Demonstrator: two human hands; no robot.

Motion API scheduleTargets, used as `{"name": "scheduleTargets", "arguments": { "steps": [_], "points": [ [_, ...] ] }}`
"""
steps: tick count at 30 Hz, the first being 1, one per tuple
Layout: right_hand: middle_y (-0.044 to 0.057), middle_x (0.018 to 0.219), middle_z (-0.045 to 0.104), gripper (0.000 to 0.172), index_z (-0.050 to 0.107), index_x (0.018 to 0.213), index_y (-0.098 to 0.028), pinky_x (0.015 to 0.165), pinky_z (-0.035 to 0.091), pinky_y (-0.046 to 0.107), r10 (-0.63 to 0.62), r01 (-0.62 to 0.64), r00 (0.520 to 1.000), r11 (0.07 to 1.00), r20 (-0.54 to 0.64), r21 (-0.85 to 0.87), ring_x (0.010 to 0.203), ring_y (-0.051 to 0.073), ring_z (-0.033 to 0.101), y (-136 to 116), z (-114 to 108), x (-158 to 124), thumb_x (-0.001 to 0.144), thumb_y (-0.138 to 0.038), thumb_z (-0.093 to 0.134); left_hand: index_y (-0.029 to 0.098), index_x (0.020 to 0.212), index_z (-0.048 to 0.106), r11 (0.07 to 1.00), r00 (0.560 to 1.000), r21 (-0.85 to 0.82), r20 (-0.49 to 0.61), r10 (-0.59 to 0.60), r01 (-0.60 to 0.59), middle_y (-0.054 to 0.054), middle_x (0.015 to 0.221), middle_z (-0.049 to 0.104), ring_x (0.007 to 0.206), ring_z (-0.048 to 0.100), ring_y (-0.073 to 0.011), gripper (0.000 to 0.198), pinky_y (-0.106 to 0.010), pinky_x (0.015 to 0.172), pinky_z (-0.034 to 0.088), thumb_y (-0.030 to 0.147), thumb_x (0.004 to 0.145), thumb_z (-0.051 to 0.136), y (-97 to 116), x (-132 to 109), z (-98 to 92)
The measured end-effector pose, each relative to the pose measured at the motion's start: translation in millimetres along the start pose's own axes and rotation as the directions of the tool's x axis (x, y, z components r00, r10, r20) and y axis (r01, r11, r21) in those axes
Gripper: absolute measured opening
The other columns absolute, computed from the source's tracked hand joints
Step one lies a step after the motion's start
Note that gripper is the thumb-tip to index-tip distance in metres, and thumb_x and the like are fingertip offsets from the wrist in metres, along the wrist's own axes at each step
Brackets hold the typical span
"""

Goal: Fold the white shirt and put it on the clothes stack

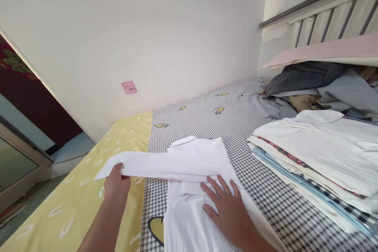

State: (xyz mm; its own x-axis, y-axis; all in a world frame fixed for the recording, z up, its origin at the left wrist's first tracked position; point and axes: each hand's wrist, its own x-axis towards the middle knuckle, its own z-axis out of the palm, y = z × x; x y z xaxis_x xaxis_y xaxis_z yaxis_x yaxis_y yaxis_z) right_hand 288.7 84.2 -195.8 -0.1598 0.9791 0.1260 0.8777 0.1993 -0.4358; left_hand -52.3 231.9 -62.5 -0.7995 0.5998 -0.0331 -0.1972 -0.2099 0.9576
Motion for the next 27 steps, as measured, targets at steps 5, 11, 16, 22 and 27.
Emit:
{"name": "scheduleTargets", "arguments": {
  "steps": [5,11,16,22,27],
  "points": [
    [-0.002,0.169,0.037,0.060,0.046,0.158,-0.040,0.126,0.007,0.068,0.002,-0.002,1.000,1.000,-0.031,-0.008,0.159,0.035,0.022,-3,-1,1,0.103,-0.064,0.037,0.023,0.080,0.052,0.968,0.968,0.030,0.011,-0.249,0.249,0.002,0.076,0.060,0.066,0.060,-0.0130,0.022,-0.026,0.064,0.053,0.004,0.076,0.064,12,-49,-41.4],
    [0.002,0.168,0.039,0.066,0.036,0.164,-0.032,0.128,0.008,0.063,0.008,-0.007,0.997,1.000,-0.077,0.014,0.158,0.032,0.024,-5,0,0,0.101,-0.054,0.043,0.025,0.082,0.055,0.959,0.957,0.071,0.076,-0.281,0.276,0.002,0.082,0.061,0.068,0.059,-0.0125,0.013,-0.029,0.072,0.050,0.023,0.093,0.062,27,-85,-44.4],
    [0.001,0.170,0.035,0.067,0.032,0.165,-0.033,0.127,0.007,0.064,0.008,-0.007,0.997,1.000,-0.083,0.011,0.159,0.032,0.023,-5,2,1,0.101,-0.051,0.043,0.029,0.103,0.065,0.996,0.918,0.008,0.386,-0.090,0.094,-0.002,0.118,0.071,0.099,0.067,-0.0132,0.012,-0.028,0.089,0.054,0.036,0.100,0.057,48,-125,8.7],
    [0.001,0.169,0.037,0.065,0.036,0.163,-0.034,0.127,0.009,0.064,-0.006,0.005,0.996,1.000,-0.093,-0.012,0.159,0.033,0.023,-3,3,1,0.102,-0.055,0.041,0.022,0.120,0.066,0.983,0.793,0.136,0.609,0.017,-0.125,-0.012,0.136,0.068,0.122,0.065,-0.0228,0.040,-0.037,0.102,0.054,0.054,0.099,0.054,28,-170,62.1],
    [0.001,0.168,0.039,0.062,0.043,0.160,-0.036,0.126,0.011,0.065,-0.016,0.015,0.997,1.000,-0.081,-0.014,0.158,0.034,0.024,-3,1,0,0.102,-0.058,0.041,0.024,0.116,0.071,0.839,0.662,0.366,0.749,-0.010,-0.402,-0.014,0.138,0.068,0.129,0.063,-0.0300,0.045,-0.045,0.111,0.048,0.052,0.081,0.078,-11,-183,68.3]
  ]
}}
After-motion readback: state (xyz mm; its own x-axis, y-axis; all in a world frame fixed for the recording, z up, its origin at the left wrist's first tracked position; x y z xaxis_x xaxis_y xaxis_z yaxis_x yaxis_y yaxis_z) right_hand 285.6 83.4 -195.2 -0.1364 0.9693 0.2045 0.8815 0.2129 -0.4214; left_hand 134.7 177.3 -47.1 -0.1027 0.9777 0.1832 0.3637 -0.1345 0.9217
